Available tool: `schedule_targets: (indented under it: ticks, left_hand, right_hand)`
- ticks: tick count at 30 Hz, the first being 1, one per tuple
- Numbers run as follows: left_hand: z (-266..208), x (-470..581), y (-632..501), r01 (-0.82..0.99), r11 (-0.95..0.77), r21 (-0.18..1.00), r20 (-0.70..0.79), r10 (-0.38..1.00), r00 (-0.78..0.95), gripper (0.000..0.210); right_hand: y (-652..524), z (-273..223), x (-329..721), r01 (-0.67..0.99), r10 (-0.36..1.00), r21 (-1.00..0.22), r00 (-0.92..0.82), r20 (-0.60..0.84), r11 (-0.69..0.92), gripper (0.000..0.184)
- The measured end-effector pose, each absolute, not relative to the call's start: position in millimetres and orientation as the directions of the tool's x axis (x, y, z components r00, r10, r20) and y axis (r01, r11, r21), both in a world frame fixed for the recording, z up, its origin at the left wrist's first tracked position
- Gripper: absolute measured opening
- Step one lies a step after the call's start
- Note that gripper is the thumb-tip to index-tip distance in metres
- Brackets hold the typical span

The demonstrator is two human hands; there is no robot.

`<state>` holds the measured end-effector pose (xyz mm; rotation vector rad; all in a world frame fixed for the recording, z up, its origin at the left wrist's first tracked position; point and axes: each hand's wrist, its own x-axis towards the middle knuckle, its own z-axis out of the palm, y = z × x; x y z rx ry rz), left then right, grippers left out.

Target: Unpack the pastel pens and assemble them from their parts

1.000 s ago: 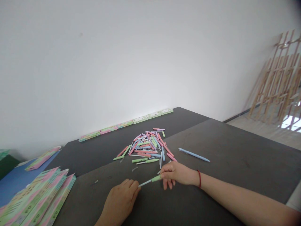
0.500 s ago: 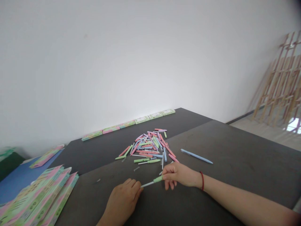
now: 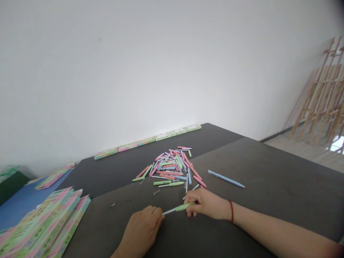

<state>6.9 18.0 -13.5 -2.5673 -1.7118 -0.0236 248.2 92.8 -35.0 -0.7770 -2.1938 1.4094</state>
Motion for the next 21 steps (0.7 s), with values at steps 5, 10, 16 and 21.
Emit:
schedule_targets:
  ticks: [5,10,16,21]
  left_hand:
    - [-15.7,14.7,17.2,0.911,-0.407,-0.062,0.026,0.912,0.409,0.023]
    - [-18.8,20.3,17.6,0.898,-0.435,-0.066,0.019,0.899,0.437,0.021]
    - [-17.1,21.1,18.1,0.906,-0.42,-0.055,0.02,0.906,0.422,0.021]
    - [-14.8,13.7,18.2,0.916,-0.398,-0.042,0.033,0.916,0.4,0.023]
  right_hand:
    - [85.6,-34.3,243.8,0.234,0.637,-0.917,-0.771,0.028,0.324,0.011]
    - [81.2,-38.4,235.6,0.322,0.648,-0.861,-0.762,0.011,0.393,0.022]
    - [80.7,-34.6,231.1,0.343,0.649,-0.833,-0.76,0.025,0.434,0.023]
    - [84.6,-20.8,242.4,0.411,0.683,-0.703,-0.715,0.147,0.581,0.013]
